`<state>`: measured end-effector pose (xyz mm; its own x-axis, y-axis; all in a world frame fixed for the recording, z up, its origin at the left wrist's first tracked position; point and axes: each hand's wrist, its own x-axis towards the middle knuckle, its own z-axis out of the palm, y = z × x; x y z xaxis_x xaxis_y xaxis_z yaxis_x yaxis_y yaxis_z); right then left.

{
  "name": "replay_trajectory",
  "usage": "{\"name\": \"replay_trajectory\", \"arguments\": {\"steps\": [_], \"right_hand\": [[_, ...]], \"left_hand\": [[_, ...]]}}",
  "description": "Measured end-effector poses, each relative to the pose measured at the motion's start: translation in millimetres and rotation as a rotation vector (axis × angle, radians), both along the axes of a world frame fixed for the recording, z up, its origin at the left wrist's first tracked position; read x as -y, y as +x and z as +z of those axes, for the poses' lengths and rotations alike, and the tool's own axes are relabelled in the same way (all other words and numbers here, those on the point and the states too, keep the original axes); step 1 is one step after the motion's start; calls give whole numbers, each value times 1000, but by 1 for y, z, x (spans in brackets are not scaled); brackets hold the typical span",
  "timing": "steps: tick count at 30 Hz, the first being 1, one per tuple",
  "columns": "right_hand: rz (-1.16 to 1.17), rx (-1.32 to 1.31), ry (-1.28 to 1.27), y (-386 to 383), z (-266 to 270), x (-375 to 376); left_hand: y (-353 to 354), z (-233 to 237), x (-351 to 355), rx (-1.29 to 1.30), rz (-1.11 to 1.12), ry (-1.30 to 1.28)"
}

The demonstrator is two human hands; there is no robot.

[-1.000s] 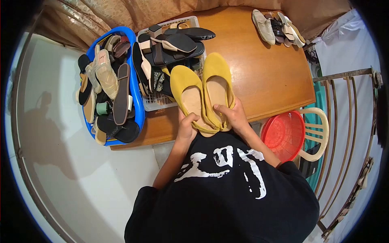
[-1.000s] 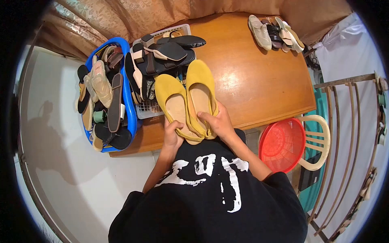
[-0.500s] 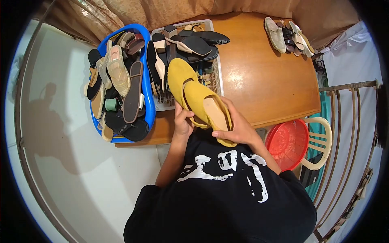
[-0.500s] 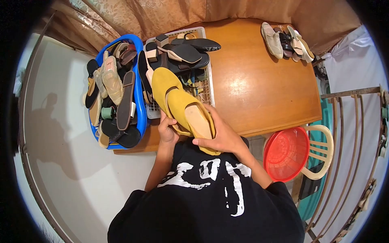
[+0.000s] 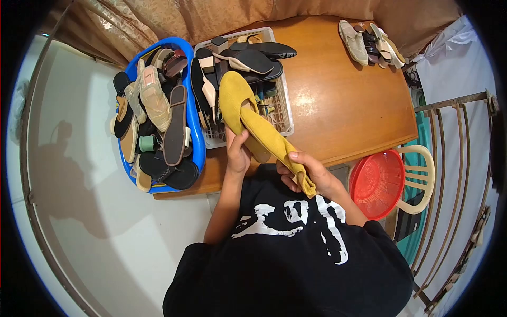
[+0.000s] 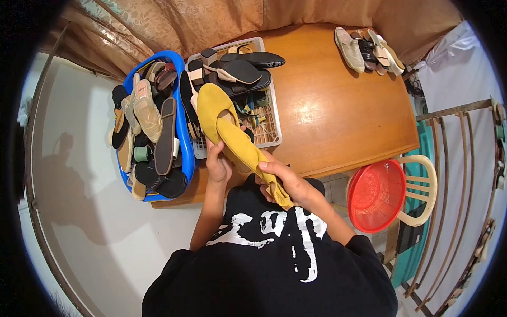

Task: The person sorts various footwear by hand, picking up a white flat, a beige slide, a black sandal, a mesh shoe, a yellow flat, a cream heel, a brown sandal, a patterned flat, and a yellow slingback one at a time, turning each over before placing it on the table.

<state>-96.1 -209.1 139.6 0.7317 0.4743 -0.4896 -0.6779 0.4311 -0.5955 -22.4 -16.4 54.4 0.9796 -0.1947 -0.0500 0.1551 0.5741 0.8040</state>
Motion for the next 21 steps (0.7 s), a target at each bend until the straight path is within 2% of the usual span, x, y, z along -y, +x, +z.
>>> {"name": "replay_trajectory", "arguments": {"steps": [1, 5, 7, 9, 10, 13, 16, 20, 21], "right_hand": [[-1, 40, -51, 0, -2, -3], [35, 130, -83, 3, -16, -3], [-65, 515, -566, 2, -38, -15], [-92, 692, -810, 2, -40, -17], [-67, 679, -809, 3, -34, -15], [7, 663, -842, 11, -14, -8], [-35, 755, -914, 13, -17, -1], [-59, 828, -1033, 16, -16, 10], [-58, 848, -1067, 16, -16, 11]], "left_hand": [[0, 3, -1, 32, -53, -62], [-4, 7, 2, 119, -30, 169], [-5, 2, -1, 94, -7, 182], [-6, 9, 1, 53, -2, 86], [-6, 13, 1, 34, 3, 38], [-1, 12, -6, 8, -37, -330], [2, 21, -3, -145, 35, -207], [5, 32, 5, -77, -18, 152], [6, 30, 5, -97, -13, 156]]}}
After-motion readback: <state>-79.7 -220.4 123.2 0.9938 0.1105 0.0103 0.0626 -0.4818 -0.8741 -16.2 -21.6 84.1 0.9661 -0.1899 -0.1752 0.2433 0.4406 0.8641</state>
